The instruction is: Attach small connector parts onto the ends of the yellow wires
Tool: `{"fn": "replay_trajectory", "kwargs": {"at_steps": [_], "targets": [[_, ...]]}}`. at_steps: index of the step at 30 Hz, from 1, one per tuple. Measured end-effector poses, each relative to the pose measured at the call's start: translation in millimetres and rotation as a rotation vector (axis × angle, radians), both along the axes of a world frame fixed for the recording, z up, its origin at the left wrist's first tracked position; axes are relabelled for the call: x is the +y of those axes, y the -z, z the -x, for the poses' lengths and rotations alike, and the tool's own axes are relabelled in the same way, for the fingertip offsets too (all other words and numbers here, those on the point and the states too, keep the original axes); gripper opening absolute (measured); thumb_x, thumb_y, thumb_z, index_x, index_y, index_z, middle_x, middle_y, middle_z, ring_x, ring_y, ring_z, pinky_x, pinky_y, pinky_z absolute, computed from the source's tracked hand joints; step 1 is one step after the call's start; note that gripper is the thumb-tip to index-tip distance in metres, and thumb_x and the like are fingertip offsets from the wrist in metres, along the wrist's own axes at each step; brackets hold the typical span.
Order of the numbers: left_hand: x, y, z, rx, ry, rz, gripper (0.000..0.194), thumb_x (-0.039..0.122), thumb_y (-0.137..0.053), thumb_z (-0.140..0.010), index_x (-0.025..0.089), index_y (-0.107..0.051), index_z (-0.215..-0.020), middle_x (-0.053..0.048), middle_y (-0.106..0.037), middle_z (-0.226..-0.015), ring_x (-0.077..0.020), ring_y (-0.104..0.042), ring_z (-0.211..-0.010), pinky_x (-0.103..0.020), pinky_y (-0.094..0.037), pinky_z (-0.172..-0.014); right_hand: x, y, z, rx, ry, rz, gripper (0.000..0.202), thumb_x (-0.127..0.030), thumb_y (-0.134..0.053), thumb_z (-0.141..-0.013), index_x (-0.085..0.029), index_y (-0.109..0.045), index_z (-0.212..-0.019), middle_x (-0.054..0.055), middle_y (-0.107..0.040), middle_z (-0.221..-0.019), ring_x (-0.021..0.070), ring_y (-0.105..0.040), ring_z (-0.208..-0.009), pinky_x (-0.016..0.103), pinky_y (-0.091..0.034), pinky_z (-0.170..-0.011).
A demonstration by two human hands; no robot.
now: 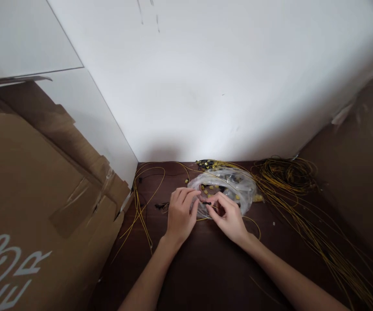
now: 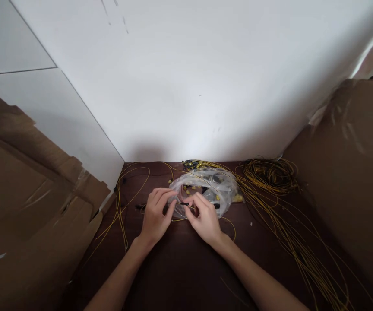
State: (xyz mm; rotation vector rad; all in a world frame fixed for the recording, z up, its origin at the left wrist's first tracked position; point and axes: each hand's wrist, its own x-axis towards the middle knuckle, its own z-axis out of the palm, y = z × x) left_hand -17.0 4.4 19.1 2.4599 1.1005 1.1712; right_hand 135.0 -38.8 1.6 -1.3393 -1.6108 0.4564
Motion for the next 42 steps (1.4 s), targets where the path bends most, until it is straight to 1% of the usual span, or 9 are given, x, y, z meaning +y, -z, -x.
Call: {"fn": "replay_trajectory", "kwargs": {"at_steps": [4,7,9,11,15,20,29,35,42], "targets": [[-5,-0.8,-4,-0.028,0.126,0.125,0.016,0.011,-0.044,-0.083,0.018,-0.057,-0.091,-0.007,-0.058,-0.093,-0.0184,-0.052,-0.092,-0.033,-0.042,-0.083,2,0.3,-2,0.041,-0.012,0.038,0.011,-0.023,-0.050,-0.083,-0.018,-0.058,-0.088,0.002,-0.052,-0.075,0.0118,-0.044,-0.056,0.024,-0.036,-0.052],[-7,2.3,-8,-0.046,0.174,0.245,0.015,0.011,-0.043,-0.084,0.018,-0.056,-0.088,-0.007,-0.057,-0.094,-0.0174,-0.053,-0.092,-0.032,-0.043,-0.083,7,1.7,-4,0.081,-0.013,0.090,0.012,-0.025,-0.050,-0.083,-0.018,-0.058,-0.090,0.003,-0.055,-0.077,0.0125,-0.046,-0.058,0.025,-0.038,-0.053],[-5,6.9,-10,-0.106,0.182,0.324,0.014,0.012,-0.042,-0.084,0.018,-0.055,-0.086,-0.007,-0.057,-0.092,-0.0167,-0.054,-0.090,-0.030,-0.044,-0.081,11,3.1,-5,0.108,-0.009,0.114,0.013,-0.026,-0.051,-0.082,-0.018,-0.059,-0.089,0.002,-0.055,-0.075,0.0126,-0.047,-0.058,0.025,-0.038,-0.053],[-1,12.9,-11,-0.183,0.171,0.417,0.011,0.016,-0.044,-0.084,0.017,-0.055,-0.084,-0.006,-0.057,-0.087,-0.0157,-0.055,-0.084,-0.028,-0.045,-0.075,14,4.4,-6,0.129,0.001,0.131,0.013,-0.027,-0.053,-0.082,-0.018,-0.059,-0.089,0.001,-0.054,-0.071,0.0126,-0.046,-0.057,0.024,-0.038,-0.053],[6,20.9,-12,-0.294,0.099,0.560,0.009,0.022,-0.048,-0.083,0.016,-0.056,-0.084,-0.005,-0.059,-0.080,-0.0142,-0.055,-0.073,-0.025,-0.044,-0.066,16,4.4,-7,0.126,0.005,0.164,0.014,-0.029,-0.053,-0.082,-0.019,-0.060,-0.086,0.000,-0.052,-0.066,0.0123,-0.045,-0.055,0.024,-0.036,-0.051],[7,16.9,-11,-0.235,0.100,0.572,0.013,0.022,-0.049,-0.083,0.017,-0.060,-0.077,-0.002,-0.054,-0.068,-0.0112,-0.048,-0.059,-0.023,-0.037,-0.055,14,0.6,-13,0.082,-0.068,0.192,0.014,-0.029,-0.051,-0.083,-0.019,-0.061,-0.086,0.000,-0.051,-0.065,0.0128,-0.046,-0.057,0.024,-0.037,-0.053],[9,19.8,-10,-0.240,0.116,0.614,0.014,0.024,-0.050,-0.083,0.016,-0.060,-0.077,0.000,-0.049,-0.065,-0.0105,-0.042,-0.057,-0.022,-0.034,-0.054,15,-3.4,-16,0.094,-0.077,0.209,0.014,-0.028,-0.051,-0.083,-0.019,-0.061,-0.086,-0.001,-0.050,-0.062,0.0120,-0.046,-0.056,0.023,-0.036,-0.052],[9,19.1,-10,-0.254,0.132,0.611,0.014,0.022,-0.049,-0.084,0.015,-0.060,-0.078,-0.002,-0.055,-0.072,-0.0112,-0.047,-0.063,-0.022,-0.035,-0.058,13,0.6,-15,0.112,-0.108,0.218,0.014,-0.028,-0.051,-0.084,-0.019,-0.059,-0.090,-0.002,-0.048,-0.062,0.0112,-0.045,-0.056,0.023,-0.036,-0.053],[8,19.3,-11,-0.229,0.132,0.568,0.012,0.019,-0.049,-0.082,0.015,-0.058,-0.076,-0.002,-0.058,-0.075,-0.0126,-0.052,-0.070,-0.022,-0.037,-0.064,12,3.7,-17,0.105,-0.125,0.183,0.013,-0.027,-0.052,-0.083,-0.017,-0.058,-0.088,-0.003,-0.046,-0.060,0.0098,-0.042,-0.055,0.021,-0.033,-0.053]]}}
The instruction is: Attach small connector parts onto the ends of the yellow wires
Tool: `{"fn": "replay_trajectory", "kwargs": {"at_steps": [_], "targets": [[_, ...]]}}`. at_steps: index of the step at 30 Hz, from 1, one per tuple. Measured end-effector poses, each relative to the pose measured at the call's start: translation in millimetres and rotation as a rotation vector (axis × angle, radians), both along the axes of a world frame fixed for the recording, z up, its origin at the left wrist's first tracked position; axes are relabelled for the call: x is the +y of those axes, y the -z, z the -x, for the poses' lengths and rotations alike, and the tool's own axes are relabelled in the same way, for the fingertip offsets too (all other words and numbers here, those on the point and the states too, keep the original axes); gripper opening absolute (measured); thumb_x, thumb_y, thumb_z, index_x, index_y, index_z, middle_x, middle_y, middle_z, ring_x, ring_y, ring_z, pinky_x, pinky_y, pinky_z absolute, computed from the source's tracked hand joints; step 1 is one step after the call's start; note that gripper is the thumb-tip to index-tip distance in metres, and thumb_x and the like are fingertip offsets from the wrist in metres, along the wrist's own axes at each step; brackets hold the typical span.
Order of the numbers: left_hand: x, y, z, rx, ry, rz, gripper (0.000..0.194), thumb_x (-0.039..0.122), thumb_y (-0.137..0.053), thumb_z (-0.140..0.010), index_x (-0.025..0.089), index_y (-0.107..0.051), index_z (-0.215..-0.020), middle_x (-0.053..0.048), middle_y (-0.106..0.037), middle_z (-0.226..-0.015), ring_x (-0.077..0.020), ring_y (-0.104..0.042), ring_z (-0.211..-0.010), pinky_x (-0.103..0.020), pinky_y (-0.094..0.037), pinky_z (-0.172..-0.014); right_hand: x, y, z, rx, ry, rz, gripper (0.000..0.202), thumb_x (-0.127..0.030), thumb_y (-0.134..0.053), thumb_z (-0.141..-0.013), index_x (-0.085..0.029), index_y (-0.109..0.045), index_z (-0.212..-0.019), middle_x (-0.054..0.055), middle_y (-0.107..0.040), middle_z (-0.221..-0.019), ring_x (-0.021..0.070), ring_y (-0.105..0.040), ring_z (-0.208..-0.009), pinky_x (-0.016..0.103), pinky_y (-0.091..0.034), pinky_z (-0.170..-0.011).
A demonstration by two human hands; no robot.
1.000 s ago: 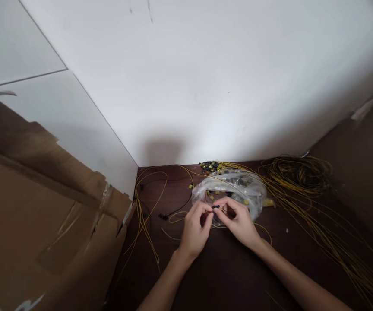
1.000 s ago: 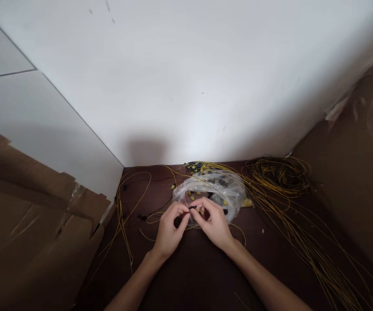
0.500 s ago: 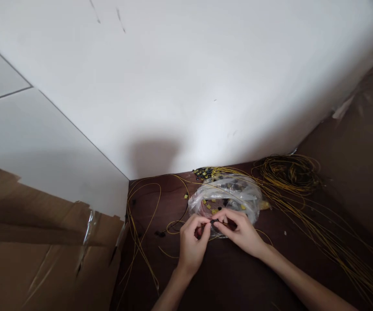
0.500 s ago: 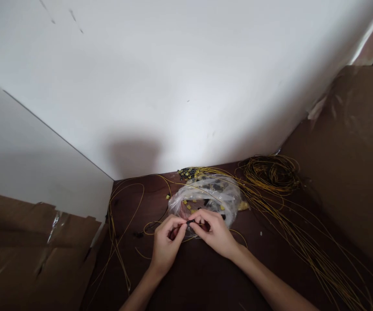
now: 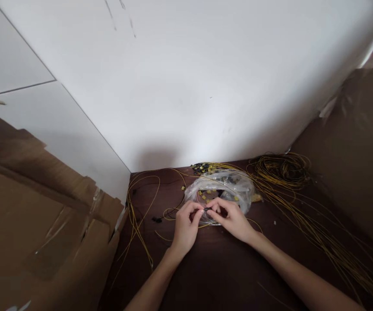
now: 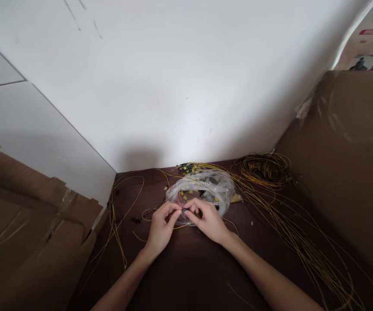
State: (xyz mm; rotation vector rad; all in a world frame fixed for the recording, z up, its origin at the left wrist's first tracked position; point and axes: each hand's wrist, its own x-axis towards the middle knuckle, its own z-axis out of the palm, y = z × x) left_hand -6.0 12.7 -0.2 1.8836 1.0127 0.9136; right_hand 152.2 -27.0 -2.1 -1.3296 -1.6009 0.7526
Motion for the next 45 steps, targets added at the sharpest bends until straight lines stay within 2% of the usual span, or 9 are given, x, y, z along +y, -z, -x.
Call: {"fn": "replay_trajectory", "kwargs": {"at_steps": [8,13,20,25,30,40,45], "targets": [[0.1,1.0,-0.8,0.024,0.040,-0.057,0.011,0.019,-0.047,-0.083,0.015,-0.055,-0.076,-0.002,-0.058,-0.077,-0.0132,-0.053,-0.073,-0.023,-0.038,-0.068,-1.6,1.5,0.3,-0.008,-0.012,-0.018,0.014,-0.028,-0.051,-0.083,-0.017,-0.057,-0.088,-0.003,-0.044,-0.060,0.0099,-0.040,-0.055,0.021,-0.032,-0.052],[3.1,2.7,-6.3,0.021,0.048,-0.071,0.010,0.016,-0.046,-0.082,0.015,-0.055,-0.076,-0.001,-0.058,-0.075,-0.0122,-0.051,-0.070,-0.022,-0.038,-0.067,-1.7,0.4,-1.8,-0.039,0.026,-0.032,0.014,-0.027,-0.051,-0.083,-0.016,-0.057,-0.089,-0.004,-0.044,-0.059,0.0095,-0.040,-0.053,0.021,-0.032,-0.053],[2.5,2.6,-8.6,0.009,0.076,-0.080,0.012,0.013,-0.044,-0.082,0.015,-0.054,-0.074,-0.001,-0.056,-0.075,-0.0124,-0.051,-0.072,-0.022,-0.037,-0.068,-1.8,-1.0,-2.1,-0.195,-0.022,-0.046,0.017,-0.028,-0.048,-0.085,-0.016,-0.058,-0.078,-0.002,-0.053,-0.063,0.0109,-0.045,-0.058,0.022,-0.030,-0.055],[2.7,1.5,-8.0,0.002,0.083,-0.064,0.012,0.015,-0.046,-0.081,0.015,-0.055,-0.074,-0.001,-0.057,-0.075,-0.0130,-0.052,-0.071,-0.022,-0.038,-0.067,-1.2,-2.1,-2.2,-0.176,-0.036,-0.043,0.021,-0.032,-0.047,-0.086,-0.017,-0.059,-0.080,-0.001,-0.058,-0.068,0.0110,-0.047,-0.060,0.022,-0.031,-0.055],[4.1,6.2,-7.4,-0.013,0.069,-0.023,0.011,0.019,-0.047,-0.082,0.015,-0.057,-0.078,-0.002,-0.059,-0.075,-0.0125,-0.052,-0.068,-0.022,-0.038,-0.064,-1.8,-3.3,-3.8,-0.188,-0.029,-0.030,0.022,-0.033,-0.046,-0.087,-0.017,-0.060,-0.085,-0.001,-0.056,-0.064,0.0114,-0.047,-0.057,0.022,-0.032,-0.054],[1.5,3.2,-7.2,-0.013,0.082,-0.023,0.010,0.019,-0.050,-0.079,0.014,-0.058,-0.079,0.001,-0.055,-0.066,-0.0082,-0.038,-0.053,-0.020,-0.031,-0.052,-3.7,-4.3,-2.0,-0.224,-0.026,-0.035,0.025,-0.033,-0.043,-0.088,-0.016,-0.060,-0.083,-0.001,-0.055,-0.063,0.0117,-0.048,-0.057,0.023,-0.033,-0.056],[-1.3,2.7,-8.3,0.004,0.014,-0.074,0.010,0.018,-0.051,-0.077,0.015,-0.060,-0.078,0.002,-0.053,-0.063,-0.0080,-0.037,-0.053,-0.020,-0.031,-0.052,-7.2,-4.3,-0.9,-0.270,0.053,-0.063,0.025,-0.033,-0.044,-0.087,-0.017,-0.062,-0.083,0.000,-0.057,-0.064,0.0125,-0.049,-0.058,0.024,-0.034,-0.055]]}}
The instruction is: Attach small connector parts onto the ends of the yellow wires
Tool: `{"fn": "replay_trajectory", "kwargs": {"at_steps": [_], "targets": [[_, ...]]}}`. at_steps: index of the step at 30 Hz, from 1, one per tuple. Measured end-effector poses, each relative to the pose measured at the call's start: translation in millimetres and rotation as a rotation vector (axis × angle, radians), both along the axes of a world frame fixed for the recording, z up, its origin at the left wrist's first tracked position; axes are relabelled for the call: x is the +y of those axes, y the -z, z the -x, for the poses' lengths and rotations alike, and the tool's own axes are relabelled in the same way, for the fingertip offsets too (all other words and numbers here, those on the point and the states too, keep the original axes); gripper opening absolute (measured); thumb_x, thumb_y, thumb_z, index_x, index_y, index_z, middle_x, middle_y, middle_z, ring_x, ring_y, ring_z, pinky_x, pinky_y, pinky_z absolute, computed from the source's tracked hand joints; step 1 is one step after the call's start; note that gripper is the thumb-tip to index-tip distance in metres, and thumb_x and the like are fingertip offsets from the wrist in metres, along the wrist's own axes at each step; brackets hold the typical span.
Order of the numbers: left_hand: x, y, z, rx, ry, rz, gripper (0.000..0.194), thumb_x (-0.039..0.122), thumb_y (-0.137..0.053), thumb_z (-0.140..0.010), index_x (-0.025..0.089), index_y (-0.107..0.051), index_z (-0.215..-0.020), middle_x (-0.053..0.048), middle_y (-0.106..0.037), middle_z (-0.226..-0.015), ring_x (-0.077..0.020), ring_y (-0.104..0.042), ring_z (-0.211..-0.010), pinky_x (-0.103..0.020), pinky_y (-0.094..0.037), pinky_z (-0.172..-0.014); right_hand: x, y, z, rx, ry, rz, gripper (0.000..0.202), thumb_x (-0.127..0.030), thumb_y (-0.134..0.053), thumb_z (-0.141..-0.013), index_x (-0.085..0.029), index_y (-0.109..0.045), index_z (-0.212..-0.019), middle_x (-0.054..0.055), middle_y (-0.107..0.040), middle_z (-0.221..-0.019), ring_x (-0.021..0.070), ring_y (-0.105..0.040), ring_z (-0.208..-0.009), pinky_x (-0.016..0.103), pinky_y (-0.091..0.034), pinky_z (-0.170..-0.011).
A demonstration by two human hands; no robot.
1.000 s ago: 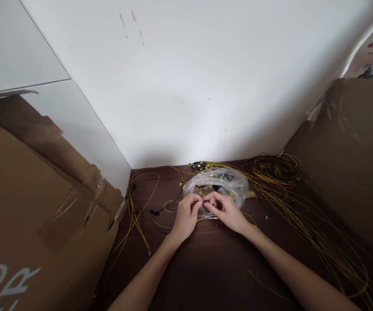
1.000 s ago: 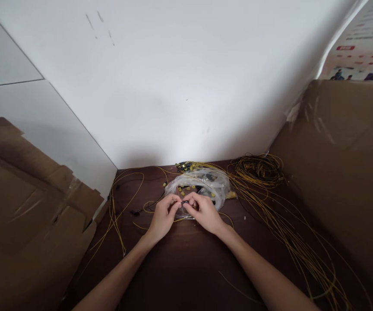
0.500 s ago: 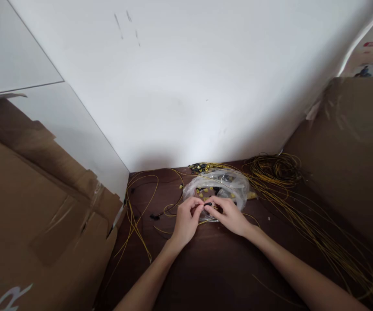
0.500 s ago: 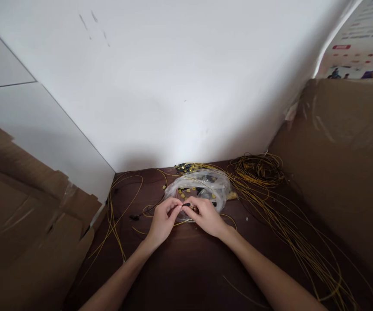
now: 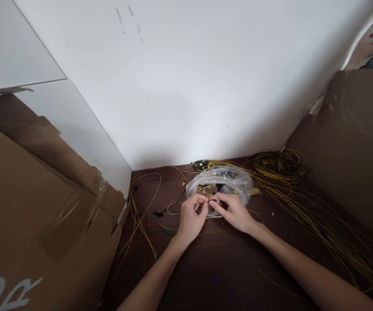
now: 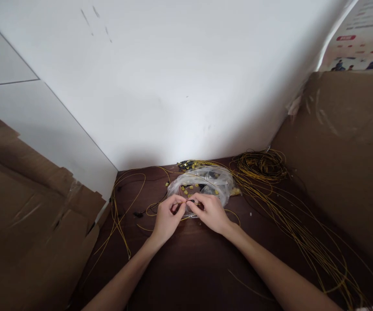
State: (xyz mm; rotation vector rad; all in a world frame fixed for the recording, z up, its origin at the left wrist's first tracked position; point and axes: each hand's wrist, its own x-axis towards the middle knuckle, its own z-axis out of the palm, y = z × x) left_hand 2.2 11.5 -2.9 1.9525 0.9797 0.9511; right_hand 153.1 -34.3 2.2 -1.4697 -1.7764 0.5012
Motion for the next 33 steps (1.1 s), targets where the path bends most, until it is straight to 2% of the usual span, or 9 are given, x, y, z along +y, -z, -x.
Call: {"fn": "replay_trajectory", "kwargs": {"at_steps": [5,8,12,18,25,33], "targets": [[-1,-2.7,1,0.033,-0.061,-0.079,0.012,0.020,-0.053,-0.074,0.015,-0.061,-0.067,0.004,-0.045,-0.054,-0.0080,-0.036,-0.052,-0.021,-0.029,-0.052,-2,-0.5,0,-0.069,0.064,-0.081,0.024,-0.033,-0.046,-0.086,-0.018,-0.066,-0.084,0.002,-0.058,-0.065,0.0141,-0.050,-0.059,0.026,-0.036,-0.056],[-1,-6.4,2,0.018,-0.079,-0.128,0.012,0.019,-0.053,-0.073,0.015,-0.059,-0.064,0.003,-0.047,-0.056,-0.0085,-0.039,-0.052,-0.021,-0.031,-0.052,-3,-1.6,0,-0.100,0.059,-0.135,0.024,-0.033,-0.046,-0.086,-0.019,-0.066,-0.085,0.003,-0.060,-0.068,0.0156,-0.052,-0.063,0.027,-0.038,-0.059],[0,-10.5,4,0.009,-0.070,-0.237,0.013,0.014,-0.052,-0.072,0.016,-0.053,-0.059,0.001,-0.050,-0.059,-0.0112,-0.044,-0.057,-0.023,-0.034,-0.057,-5,-3.6,0,-0.169,0.061,-0.210,0.024,-0.032,-0.046,-0.087,-0.018,-0.065,-0.084,0.005,-0.059,-0.067,0.0172,-0.050,-0.067,0.029,-0.038,-0.062],[3,-13.2,7,0.042,-0.055,-0.383,0.021,0.008,-0.050,-0.070,0.018,-0.042,-0.053,0.002,-0.044,-0.055,-0.0126,-0.042,-0.060,-0.024,-0.033,-0.057,-6,-5.3,1,-0.164,0.064,-0.248,0.022,-0.030,-0.046,-0.087,-0.017,-0.062,-0.082,0.004,-0.057,-0.067,0.0167,-0.050,-0.067,0.029,-0.038,-0.063],[14,-16.6,18,0.053,-0.150,-0.398,0.022,0.010,-0.050,-0.071,0.018,-0.040,-0.054,0.002,-0.044,-0.055,-0.0123,-0.042,-0.060,-0.024,-0.034,-0.059,-6,-10.5,-2,0.043,0.126,-0.156,0.023,-0.031,-0.047,-0.085,-0.017,-0.063,-0.078,0.004,-0.058,-0.069,0.0144,-0.051,-0.061,0.025,-0.036,-0.054],[24,-7.8,27,0.098,-0.207,-0.331,0.013,0.010,-0.051,-0.070,0.017,-0.050,-0.059,0.002,-0.048,-0.059,-0.0119,-0.046,-0.061,-0.023,-0.036,-0.060,1,-3.7,-7,0.288,0.176,0.018,0.029,-0.040,-0.052,-0.080,-0.015,-0.065,-0.072,0.000,-0.050,-0.055,0.0116,-0.042,-0.051,0.024,-0.032,-0.048]]}}
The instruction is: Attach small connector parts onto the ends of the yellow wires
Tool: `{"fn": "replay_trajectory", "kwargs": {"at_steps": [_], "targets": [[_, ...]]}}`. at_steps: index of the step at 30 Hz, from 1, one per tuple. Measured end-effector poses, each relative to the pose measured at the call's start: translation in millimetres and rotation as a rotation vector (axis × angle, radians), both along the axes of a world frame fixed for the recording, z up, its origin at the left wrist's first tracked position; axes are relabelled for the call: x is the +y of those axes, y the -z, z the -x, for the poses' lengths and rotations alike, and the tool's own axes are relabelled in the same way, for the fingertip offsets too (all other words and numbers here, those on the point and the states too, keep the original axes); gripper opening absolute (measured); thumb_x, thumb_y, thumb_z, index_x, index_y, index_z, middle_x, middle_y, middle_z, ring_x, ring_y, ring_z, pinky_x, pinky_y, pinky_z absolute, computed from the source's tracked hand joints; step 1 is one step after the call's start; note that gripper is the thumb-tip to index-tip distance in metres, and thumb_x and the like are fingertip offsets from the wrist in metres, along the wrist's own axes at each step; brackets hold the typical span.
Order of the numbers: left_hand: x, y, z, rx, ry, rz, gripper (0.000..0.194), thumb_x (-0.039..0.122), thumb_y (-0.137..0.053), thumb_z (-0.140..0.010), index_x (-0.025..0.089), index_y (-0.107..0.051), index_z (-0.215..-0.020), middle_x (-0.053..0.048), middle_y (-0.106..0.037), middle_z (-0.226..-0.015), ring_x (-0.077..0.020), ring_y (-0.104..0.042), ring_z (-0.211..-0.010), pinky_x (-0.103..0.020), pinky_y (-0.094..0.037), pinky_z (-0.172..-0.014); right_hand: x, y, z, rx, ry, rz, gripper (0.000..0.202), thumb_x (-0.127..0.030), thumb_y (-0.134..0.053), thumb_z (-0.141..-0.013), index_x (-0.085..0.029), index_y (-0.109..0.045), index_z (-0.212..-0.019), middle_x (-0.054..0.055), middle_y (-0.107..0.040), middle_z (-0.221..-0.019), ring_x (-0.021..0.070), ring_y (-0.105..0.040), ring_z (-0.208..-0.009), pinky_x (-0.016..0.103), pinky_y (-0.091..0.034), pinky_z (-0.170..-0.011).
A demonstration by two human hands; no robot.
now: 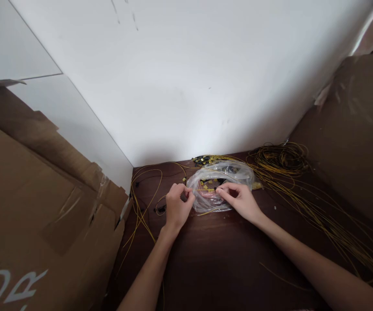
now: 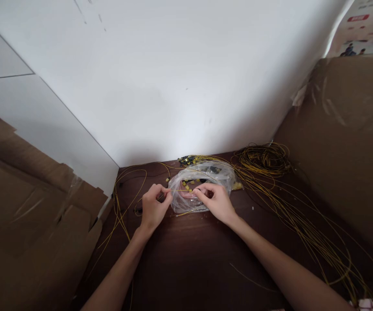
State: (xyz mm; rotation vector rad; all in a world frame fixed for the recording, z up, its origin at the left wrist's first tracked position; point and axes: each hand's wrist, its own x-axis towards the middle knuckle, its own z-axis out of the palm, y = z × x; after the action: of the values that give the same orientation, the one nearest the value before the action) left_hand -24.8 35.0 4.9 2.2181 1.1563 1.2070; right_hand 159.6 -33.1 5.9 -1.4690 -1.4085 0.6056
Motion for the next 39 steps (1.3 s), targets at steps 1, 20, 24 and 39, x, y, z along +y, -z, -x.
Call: {"fn": "replay_trajectory", "kwargs": {"at_steps": [1,20,24,39], "targets": [[0,0.2,0,0.002,-0.009,0.006,0.012,0.010,-0.051,-0.071,0.017,-0.052,-0.061,0.002,-0.048,-0.059,-0.0118,-0.046,-0.061,-0.023,-0.036,-0.059,1,1.0,0,0.016,-0.003,0.004,0.030,-0.041,-0.052,-0.080,-0.015,-0.065,-0.072,0.000,-0.050,-0.054,0.0116,-0.042,-0.051,0.024,-0.032,-0.048],[-14,-3.2,-10,-0.022,0.168,0.058,0.011,0.013,-0.050,-0.080,0.018,-0.059,-0.076,-0.003,-0.061,-0.078,-0.0172,-0.052,-0.078,-0.030,-0.042,-0.073,0,4.4,2,-0.031,-0.024,0.009,0.029,-0.041,-0.052,-0.081,-0.016,-0.066,-0.078,-0.001,-0.049,-0.054,0.0111,-0.041,-0.050,0.024,-0.031,-0.047],[-14,-1.8,-10,-0.024,0.195,0.064,0.012,0.010,-0.051,-0.079,0.018,-0.059,-0.078,-0.003,-0.061,-0.080,-0.0172,-0.052,-0.080,-0.030,-0.043,-0.074,-1,3.3,3,-0.057,-0.042,0.003,0.027,-0.039,-0.051,-0.081,-0.016,-0.066,-0.077,-0.001,-0.049,-0.056,0.0111,-0.041,-0.051,0.024,-0.030,-0.048],[-13,0.9,-11,-0.011,0.220,0.084,0.022,0.004,-0.049,-0.077,0.018,-0.061,-0.089,-0.004,-0.061,-0.086,-0.0175,-0.053,-0.082,-0.032,-0.044,-0.077,-1,3.5,3,-0.096,-0.063,-0.014,0.026,-0.038,-0.051,-0.082,-0.017,-0.066,-0.078,-0.001,-0.051,-0.057,0.0110,-0.041,-0.052,0.024,-0.031,-0.049]]}}
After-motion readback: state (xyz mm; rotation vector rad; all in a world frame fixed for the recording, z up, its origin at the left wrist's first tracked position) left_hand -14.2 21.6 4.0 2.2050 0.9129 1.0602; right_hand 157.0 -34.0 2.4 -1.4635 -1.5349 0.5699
